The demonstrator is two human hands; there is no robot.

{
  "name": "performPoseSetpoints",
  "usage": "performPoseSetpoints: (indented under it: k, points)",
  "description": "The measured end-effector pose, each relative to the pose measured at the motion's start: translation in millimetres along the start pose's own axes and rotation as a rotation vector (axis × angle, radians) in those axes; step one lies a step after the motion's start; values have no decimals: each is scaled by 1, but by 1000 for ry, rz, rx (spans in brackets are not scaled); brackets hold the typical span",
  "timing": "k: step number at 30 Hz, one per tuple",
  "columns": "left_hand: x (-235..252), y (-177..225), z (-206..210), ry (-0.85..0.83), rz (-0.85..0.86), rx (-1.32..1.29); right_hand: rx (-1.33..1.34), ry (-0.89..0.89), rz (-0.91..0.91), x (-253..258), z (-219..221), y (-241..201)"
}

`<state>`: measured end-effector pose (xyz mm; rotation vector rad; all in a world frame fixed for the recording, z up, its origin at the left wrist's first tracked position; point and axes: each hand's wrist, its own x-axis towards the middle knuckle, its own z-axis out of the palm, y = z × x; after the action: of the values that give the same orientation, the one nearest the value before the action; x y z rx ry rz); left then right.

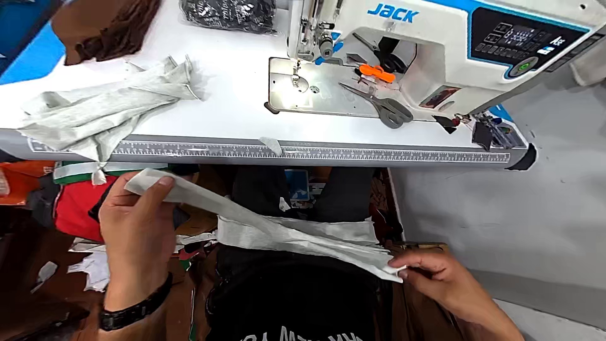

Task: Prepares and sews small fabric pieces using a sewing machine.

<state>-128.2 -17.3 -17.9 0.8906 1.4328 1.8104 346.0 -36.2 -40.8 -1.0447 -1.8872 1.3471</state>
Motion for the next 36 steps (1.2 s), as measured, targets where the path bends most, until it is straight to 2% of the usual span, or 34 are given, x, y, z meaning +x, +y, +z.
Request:
performPoseSetpoints:
  k: [4, 5, 6, 8, 10, 13, 16, 19, 22, 23, 26, 29, 31, 34, 36]
  points:
    - [-10, 27, 43, -154, 335, 109, -702, 157, -433, 34, 28, -43]
    - [-12, 29, 52, -174, 406, 125, -802, 213, -502, 41, 33, -52]
    - [-14, 31, 59, -186, 458, 133, -793, 277, -551, 48, 37, -59]
    - [-17, 31, 73, -185, 503, 139, -591, 347, -550, 65, 43, -69]
    - [-21, 31, 83, -162, 497, 124, -217, 305, -513, 83, 47, -74]
    - [-24, 33, 92, -162, 434, 73, 360, 147, -449, 110, 60, -70]
    - [-24, 33, 96, -206, 402, 32, 610, 168, -346, 122, 80, -66]
    - [-23, 33, 94, -234, 393, 7, 591, 312, -339, 126, 91, -64]
    - [-21, 32, 88, -188, 402, 37, 233, 539, -400, 132, 93, -54]
    - [-19, 31, 85, -158, 417, 65, 205, 572, -373, 133, 91, -51]
    - [-16, 28, 78, -39, 488, 188, 328, 571, -190, 136, 85, -44]
    - [-12, 19, 77, 57, 581, 350, 203, 585, -221, 141, 88, -43]
    - [-10, 11, 85, 58, 615, 382, 99, 519, -312, 140, 106, -59]
    - [-11, 1, 102, -49, 600, 318, 151, 117, -479, 130, 144, -101]
    - [-21, 0, 114, -167, 513, 190, 145, -110, -612, 135, 157, -121]
